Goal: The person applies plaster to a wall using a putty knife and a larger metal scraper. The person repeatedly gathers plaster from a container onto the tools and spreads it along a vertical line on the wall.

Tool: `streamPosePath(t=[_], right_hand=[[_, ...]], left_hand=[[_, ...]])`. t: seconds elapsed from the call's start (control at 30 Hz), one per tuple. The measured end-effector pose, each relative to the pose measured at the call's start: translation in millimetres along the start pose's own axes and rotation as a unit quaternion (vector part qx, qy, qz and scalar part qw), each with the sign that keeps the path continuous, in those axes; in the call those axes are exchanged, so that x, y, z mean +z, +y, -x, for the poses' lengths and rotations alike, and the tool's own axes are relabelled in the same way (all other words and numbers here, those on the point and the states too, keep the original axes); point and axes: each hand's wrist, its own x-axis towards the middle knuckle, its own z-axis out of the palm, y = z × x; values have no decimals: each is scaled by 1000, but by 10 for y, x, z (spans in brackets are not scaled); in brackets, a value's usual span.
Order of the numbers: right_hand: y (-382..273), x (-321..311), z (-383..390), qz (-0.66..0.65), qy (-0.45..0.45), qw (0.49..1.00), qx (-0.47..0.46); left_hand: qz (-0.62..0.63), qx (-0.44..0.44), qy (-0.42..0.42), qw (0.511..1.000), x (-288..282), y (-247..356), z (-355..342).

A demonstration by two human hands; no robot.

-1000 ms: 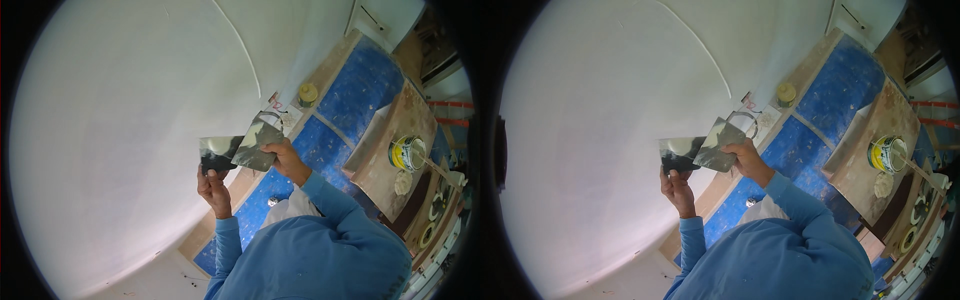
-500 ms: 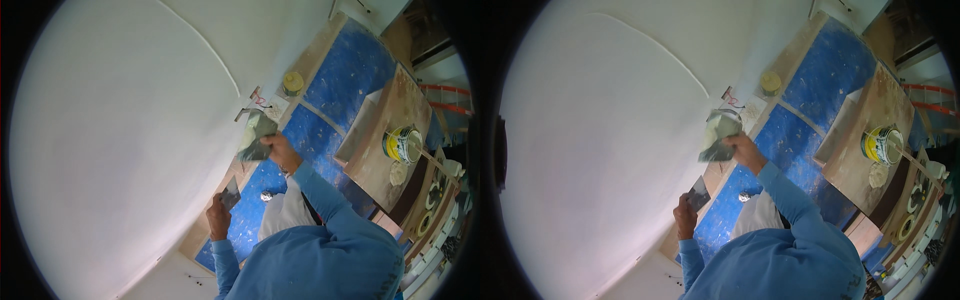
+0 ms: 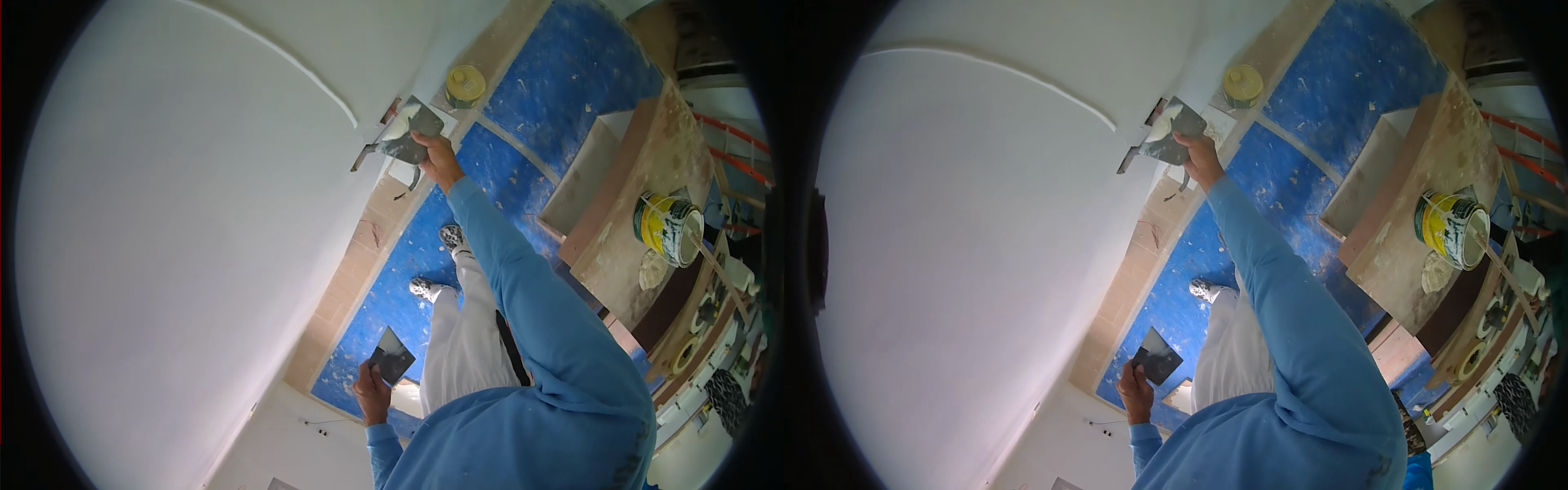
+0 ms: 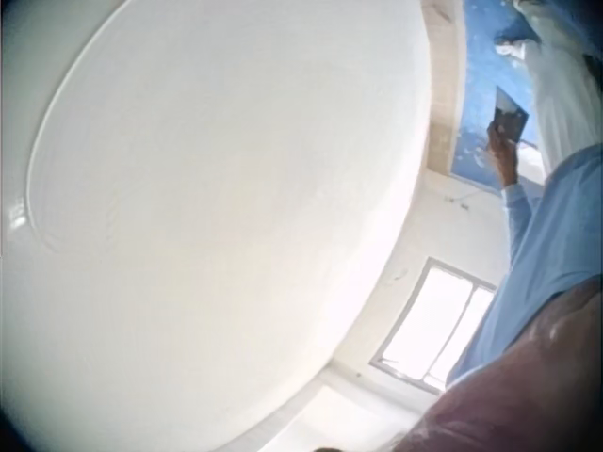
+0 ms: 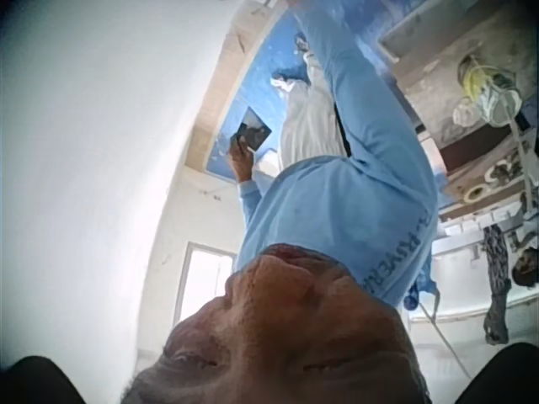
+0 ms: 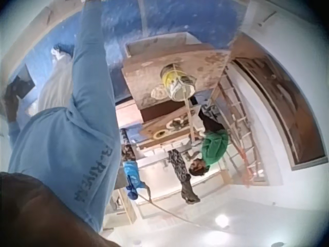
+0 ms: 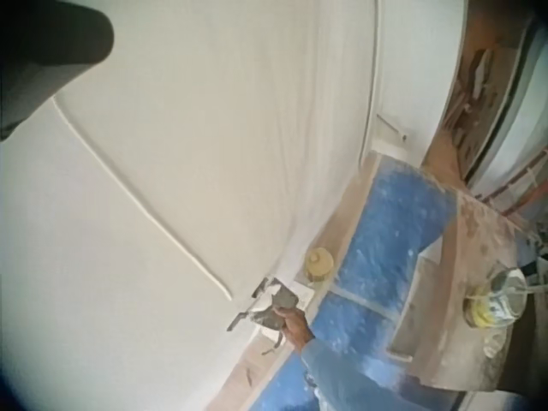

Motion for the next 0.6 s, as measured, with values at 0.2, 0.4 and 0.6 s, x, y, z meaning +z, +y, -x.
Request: streamPosePath(t=[0.2,0.4,0.6], right_hand=[[55,151,-185,16,30,999,-29],[89,115,-385,9,17,999,-28],[71,307,-352,51,8,998,-42]], left_hand=[[38,-3,2,999,78,-8,-49],[29,-15,-4,999,104,-38,-103],[24,-15,6,1000,97,62,-126]])
